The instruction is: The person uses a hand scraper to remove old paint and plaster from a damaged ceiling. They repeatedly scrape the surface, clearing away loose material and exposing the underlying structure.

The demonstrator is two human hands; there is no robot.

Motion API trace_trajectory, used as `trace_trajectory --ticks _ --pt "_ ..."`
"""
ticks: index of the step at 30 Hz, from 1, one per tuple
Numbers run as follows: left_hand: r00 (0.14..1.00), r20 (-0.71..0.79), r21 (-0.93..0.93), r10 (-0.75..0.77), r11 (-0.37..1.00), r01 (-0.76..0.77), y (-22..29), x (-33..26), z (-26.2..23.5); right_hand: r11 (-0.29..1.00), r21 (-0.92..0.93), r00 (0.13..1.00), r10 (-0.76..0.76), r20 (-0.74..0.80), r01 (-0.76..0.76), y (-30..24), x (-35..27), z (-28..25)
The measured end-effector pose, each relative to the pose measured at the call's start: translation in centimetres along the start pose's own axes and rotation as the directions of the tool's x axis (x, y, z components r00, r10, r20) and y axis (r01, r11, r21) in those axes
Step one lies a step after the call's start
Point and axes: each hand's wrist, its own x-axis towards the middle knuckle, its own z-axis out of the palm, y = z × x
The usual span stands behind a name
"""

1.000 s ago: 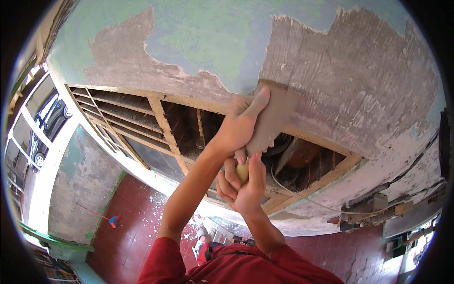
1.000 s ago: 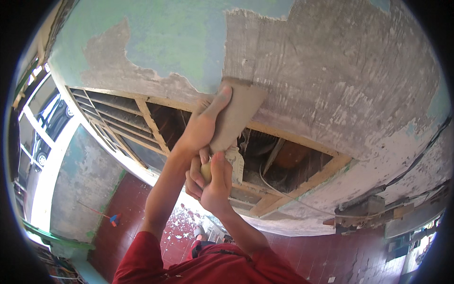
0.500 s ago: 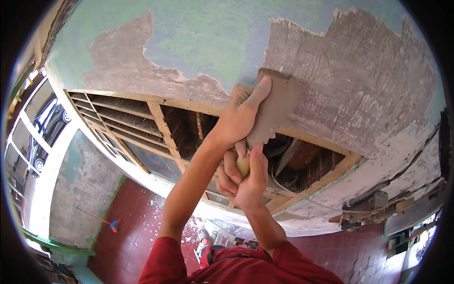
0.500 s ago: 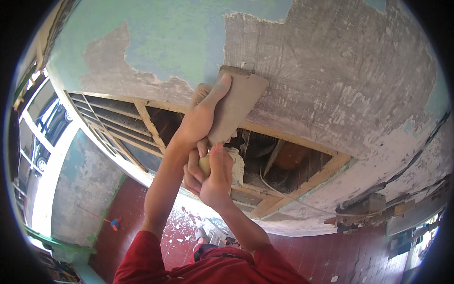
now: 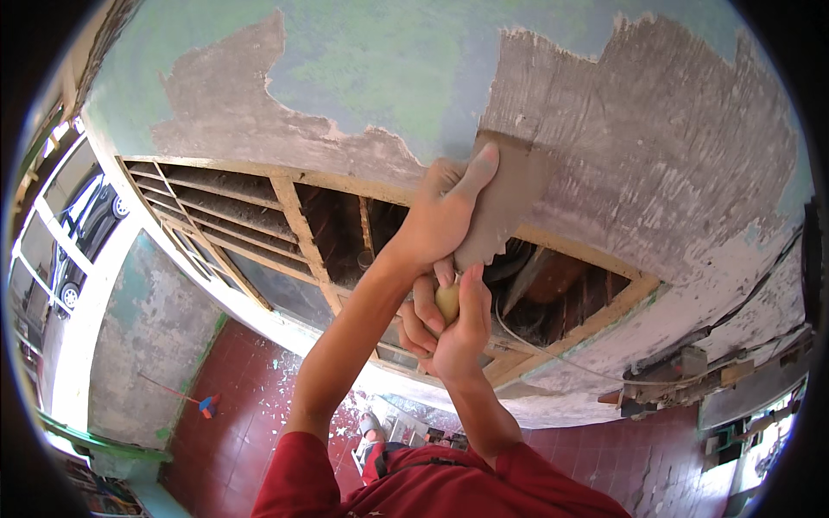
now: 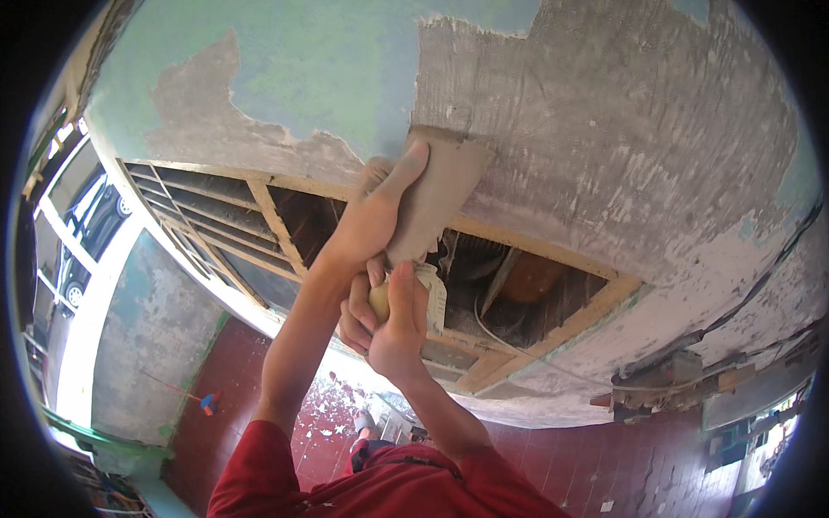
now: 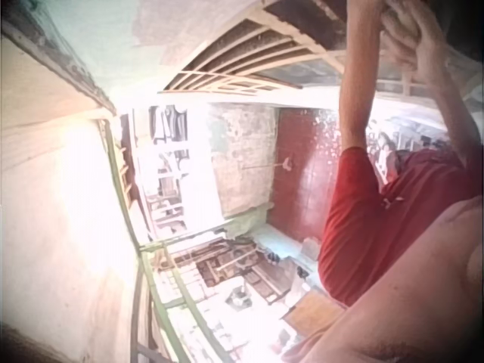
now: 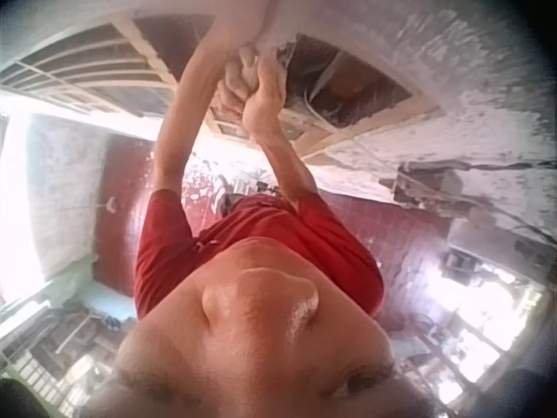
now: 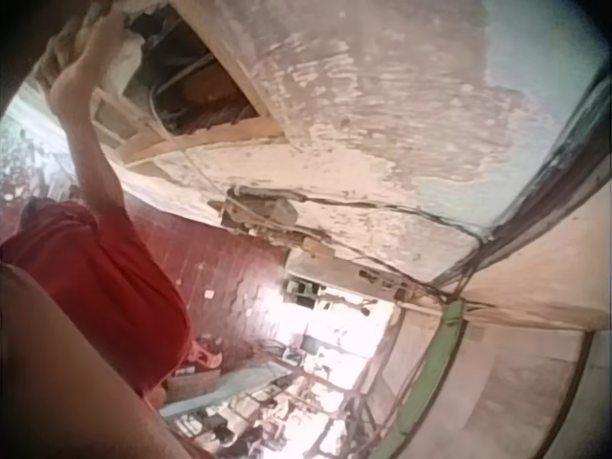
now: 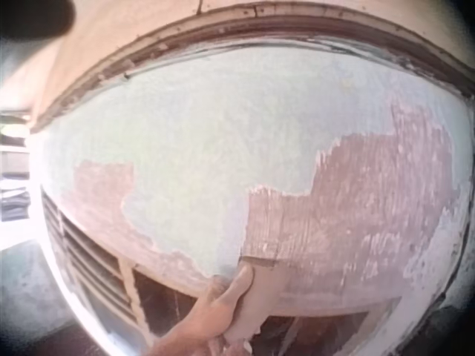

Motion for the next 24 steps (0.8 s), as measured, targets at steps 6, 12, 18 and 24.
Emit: trace_trajectory --ticks 6,12,18,24 --pt "0.997 0.069 0.043 -0.043 0.998 0.04 1.6 0.6 -0.7 1.0 0.023 1.0 0.006 0.008 -0.006 -0.6 0.6 1.1" --pt "0.996 0.022 0.089 0.084 0.992 -0.086 0.3 0.7 -0.2 1.0 -0.009 1.0 -0.001 0.02 0.002 -0.5 0.1 0.5" --pt "0.998 0.057 0.083 -0.013 0.997 0.008 1.4 0.7 -0.2 1.0 0.032 1.0 0.001 0.005 -0.002 -0.7 0.6 0.8" --pt "0.999 0.045 0.089 0.008 0.996 -0.012 2.3 1.3 -0.5 0.999 0.042 1.0 0.005 0.019 -0.006 -1.0 1.0 1.4"
